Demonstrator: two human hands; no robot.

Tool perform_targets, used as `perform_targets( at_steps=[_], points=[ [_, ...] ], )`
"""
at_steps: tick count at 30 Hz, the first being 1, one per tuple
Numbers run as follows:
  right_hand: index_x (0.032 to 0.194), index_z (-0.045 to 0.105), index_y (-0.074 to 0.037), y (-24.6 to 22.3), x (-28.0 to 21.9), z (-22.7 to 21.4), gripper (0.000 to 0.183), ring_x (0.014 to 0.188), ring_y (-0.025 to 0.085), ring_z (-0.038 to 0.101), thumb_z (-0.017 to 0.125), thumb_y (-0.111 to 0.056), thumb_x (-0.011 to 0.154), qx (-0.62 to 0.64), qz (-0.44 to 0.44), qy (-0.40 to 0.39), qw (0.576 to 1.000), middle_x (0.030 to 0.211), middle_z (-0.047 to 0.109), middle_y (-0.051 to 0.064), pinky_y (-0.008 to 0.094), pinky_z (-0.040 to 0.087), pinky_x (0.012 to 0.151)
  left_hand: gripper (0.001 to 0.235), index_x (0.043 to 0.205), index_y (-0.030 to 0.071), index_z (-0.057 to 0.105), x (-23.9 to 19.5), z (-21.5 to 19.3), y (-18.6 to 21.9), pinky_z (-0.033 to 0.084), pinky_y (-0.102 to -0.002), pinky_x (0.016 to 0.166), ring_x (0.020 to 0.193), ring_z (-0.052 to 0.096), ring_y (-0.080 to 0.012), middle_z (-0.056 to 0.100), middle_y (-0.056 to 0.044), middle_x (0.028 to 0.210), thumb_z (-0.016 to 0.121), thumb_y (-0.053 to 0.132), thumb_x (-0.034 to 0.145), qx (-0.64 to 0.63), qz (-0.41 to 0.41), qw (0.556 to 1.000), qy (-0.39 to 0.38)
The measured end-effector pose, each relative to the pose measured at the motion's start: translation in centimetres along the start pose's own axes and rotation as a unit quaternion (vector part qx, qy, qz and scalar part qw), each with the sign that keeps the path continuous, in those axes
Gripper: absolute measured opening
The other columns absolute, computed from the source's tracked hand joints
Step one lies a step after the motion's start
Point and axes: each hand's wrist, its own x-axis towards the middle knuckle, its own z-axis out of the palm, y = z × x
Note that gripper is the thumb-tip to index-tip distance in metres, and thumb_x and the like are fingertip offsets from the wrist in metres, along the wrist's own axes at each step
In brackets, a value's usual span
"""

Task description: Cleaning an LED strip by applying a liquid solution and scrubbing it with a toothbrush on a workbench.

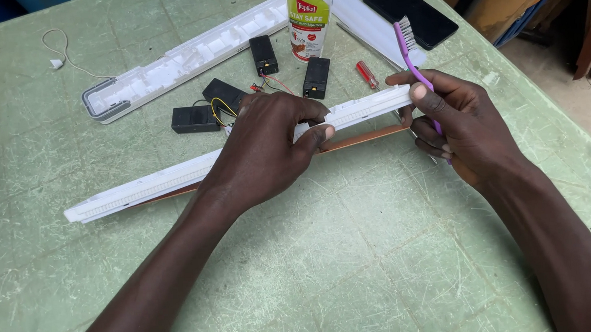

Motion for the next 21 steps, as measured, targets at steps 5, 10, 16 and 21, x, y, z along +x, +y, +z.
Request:
perform_targets(
  at_steps=[5, 10, 16, 21],
  points=[
    [0.118, 0.063, -0.003, 0.6, 0.2, -0.3, 0.027, 0.044, 0.006, 0.03, 0.056, -0.022, 0.1, -0.015, -0.046, -0.013, 0.999, 0.073, 0.056, 0.004, 0.02, 0.024, 0.038, 0.015, 0.095, 0.012, 0.072, 0.1, -1.6, 0.4, 0.04, -0.029, 0.057, 0.062, 0.053, -0.0099, 0.074, 0.007, 0.086, 0.06, 0.014, 0.087, -0.104, 0.039, 0.994, -0.011],
    [0.119, 0.064, -0.003, 1.2, 0.4, -0.3, 0.028, 0.044, 0.008, 0.027, 0.055, -0.023, 0.101, -0.037, -0.024, 0.008, 0.999, 0.073, 0.054, 0.006, 0.022, 0.022, 0.039, 0.022, 0.115, 0.011, 0.067, -2.8, -4.6, 0.0, 0.054, -0.024, 0.069, 0.103, 0.065, -0.0146, 0.068, -0.006, 0.115, 0.056, 0.016, 0.097, -0.168, 0.038, 0.98, 0.098],
    [0.124, 0.06, -0.002, 1.7, 0.6, 0.0, 0.028, 0.045, 0.01, 0.023, 0.05, -0.022, 0.107, -0.068, -0.006, 0.027, 0.997, 0.079, 0.054, 0.008, 0.025, 0.018, 0.04, 0.013, 0.102, 0.003, 0.072, -10.1, -6.2, -0.8, 0.045, -0.025, 0.064, 0.078, 0.06, -0.0142, 0.068, -0.006, 0.089, 0.062, 0.008, 0.096, -0.037, 0.02, 0.977, 0.208],
    [0.125, 0.059, 0.0, 3.2, 1.2, -0.6, 0.027, 0.046, 0.01, 0.021, 0.045, -0.02, 0.113, -0.079, -0.028, 0.018, 0.996, 0.079, 0.05, 0.01, 0.025, 0.016, 0.04, 0.015, 0.105, 0.006, 0.073, -15.9, -5.4, -2.8, 0.038, -0.024, 0.056, 0.065, 0.049, -0.0104, 0.055, 0.0, 0.074, 0.061, 0.007, 0.096, 0.051, -0.069, 0.961, 0.263]
  ],
)
